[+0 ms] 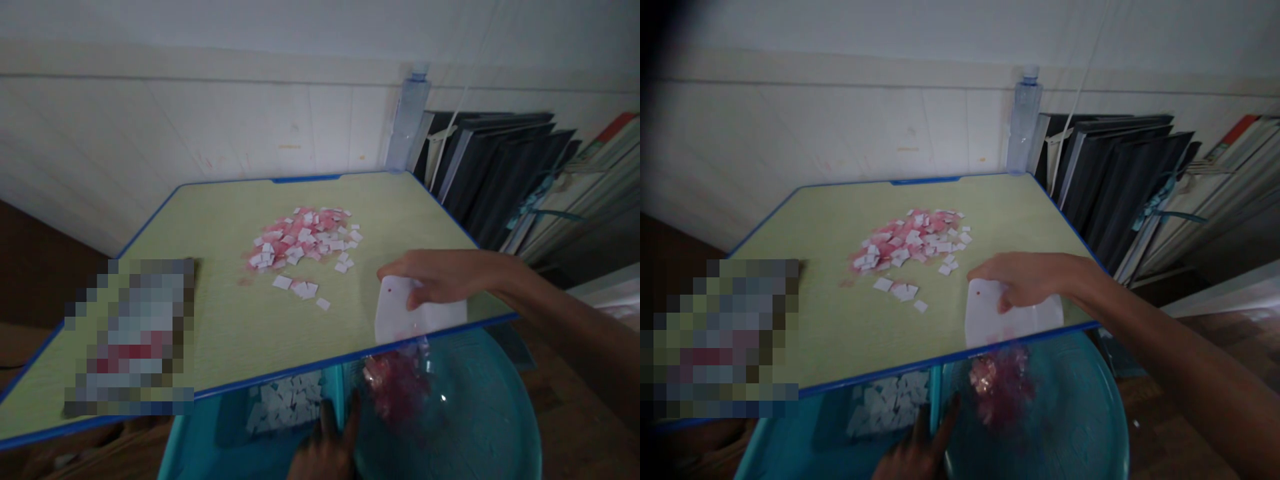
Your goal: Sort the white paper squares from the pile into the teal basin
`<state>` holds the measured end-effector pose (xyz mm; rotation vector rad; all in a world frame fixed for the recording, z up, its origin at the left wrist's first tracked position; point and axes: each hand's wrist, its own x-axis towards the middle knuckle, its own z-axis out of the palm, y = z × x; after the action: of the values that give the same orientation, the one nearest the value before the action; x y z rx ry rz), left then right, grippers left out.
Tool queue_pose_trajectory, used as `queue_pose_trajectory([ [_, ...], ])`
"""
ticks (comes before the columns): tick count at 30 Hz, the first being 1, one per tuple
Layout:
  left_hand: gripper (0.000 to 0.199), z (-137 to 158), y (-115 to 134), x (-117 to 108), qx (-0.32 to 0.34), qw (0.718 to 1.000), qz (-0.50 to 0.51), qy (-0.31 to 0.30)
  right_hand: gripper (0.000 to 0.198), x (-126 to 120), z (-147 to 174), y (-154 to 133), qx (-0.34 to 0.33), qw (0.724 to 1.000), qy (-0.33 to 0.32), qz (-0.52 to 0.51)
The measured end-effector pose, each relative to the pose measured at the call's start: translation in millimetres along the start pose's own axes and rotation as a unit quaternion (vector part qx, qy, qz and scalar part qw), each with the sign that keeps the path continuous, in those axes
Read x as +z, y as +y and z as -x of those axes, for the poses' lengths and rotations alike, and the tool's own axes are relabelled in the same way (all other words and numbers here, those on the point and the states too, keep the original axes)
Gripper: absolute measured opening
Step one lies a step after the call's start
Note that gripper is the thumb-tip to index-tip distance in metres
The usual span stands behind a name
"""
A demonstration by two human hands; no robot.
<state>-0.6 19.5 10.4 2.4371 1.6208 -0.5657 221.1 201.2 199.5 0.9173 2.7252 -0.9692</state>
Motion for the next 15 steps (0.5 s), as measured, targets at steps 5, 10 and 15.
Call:
queue_pose_trajectory([
  [5, 0.072, 0.0, -5.0, -1.3, 0.033, 0.999, 0.03, -0.009, 0.016, 17.5, 21.6, -15.2, 0.031, 0.988, 0.081, 0.13],
  [10, 0.072, 0.2, -7.5, -0.5, 0.041, 0.998, 0.046, -0.009, 0.027, 51.3, 49.4, -39.1, 0.041, 0.974, 0.148, 0.166],
  [15, 0.073, 0.5, -4.7, 0.4, 0.043, 0.998, 0.043, 0.006, 0.032, 64.9, 59.6, -59.1, 0.069, 0.97, 0.171, 0.158],
])
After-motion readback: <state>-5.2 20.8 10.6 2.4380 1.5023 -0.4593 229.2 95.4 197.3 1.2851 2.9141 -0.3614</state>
